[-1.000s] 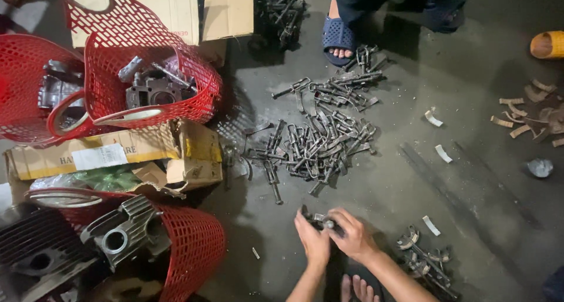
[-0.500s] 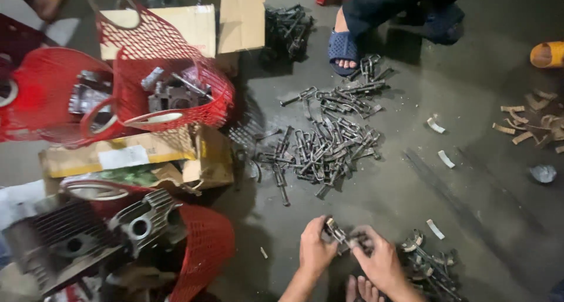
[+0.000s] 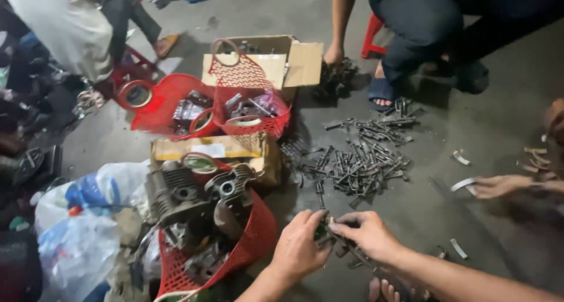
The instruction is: Inspecting and sorting motorcycle engine components such as connecting rods and pistons on a workshop floor.
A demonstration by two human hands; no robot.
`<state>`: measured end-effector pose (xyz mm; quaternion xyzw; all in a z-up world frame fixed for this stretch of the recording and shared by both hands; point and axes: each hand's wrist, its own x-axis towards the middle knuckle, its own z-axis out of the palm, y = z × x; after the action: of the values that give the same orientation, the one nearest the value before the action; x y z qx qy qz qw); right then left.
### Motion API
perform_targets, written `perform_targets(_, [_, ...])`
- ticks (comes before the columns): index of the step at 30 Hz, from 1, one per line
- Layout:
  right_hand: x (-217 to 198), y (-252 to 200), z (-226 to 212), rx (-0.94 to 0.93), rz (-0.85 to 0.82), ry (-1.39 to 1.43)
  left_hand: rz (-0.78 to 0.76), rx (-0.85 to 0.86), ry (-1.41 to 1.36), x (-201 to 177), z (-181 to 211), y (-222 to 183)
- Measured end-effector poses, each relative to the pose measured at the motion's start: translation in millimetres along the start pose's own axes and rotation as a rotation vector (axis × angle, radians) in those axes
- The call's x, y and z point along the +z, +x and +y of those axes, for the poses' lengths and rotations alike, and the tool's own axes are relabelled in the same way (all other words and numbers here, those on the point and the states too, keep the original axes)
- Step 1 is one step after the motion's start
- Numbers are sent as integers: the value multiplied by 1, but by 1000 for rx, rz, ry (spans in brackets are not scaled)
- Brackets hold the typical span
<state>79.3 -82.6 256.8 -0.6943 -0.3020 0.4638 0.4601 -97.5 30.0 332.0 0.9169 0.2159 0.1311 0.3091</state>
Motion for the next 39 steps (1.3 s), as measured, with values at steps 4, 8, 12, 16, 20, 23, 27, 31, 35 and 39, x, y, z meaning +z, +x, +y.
perform_targets(4, [19, -51, -80, 360, -155, 257, 115, 126, -188, -35, 8, -43])
perform_targets(8, [47, -79, -76, 363, -142, 254, 26, -1, -355, -49, 17, -75])
perform_targets(12, [67, -92, -41, 386, -54, 309, 106, 115, -325, -34, 1, -94])
perform_targets(16, [81, -103, -27, 433, 54, 353, -118, -74, -396, -42, 1, -95])
perform_targets(20, [92, -100, 34, 461, 110, 329, -165, -105, -378, -38, -9, -98])
perform_targets(23, [97, -97, 30, 431, 75, 453, -236, -136, -382, -43, -15, -93])
perform_targets(27, [99, -102, -30, 536, 196, -318, -266, -212, -389, -44, -15, -91])
perform_targets(31, [99, -99, -32, 592, 198, -302, -129, -108, -413, -24, -26, -98])
perform_targets(35, [96, -100, -38, 601, 186, -337, -131, -162, -496, -17, -25, -98])
perform_targets(39, [93, -103, -49, 628, 177, -461, -165, -185, -503, -19, -20, -95])
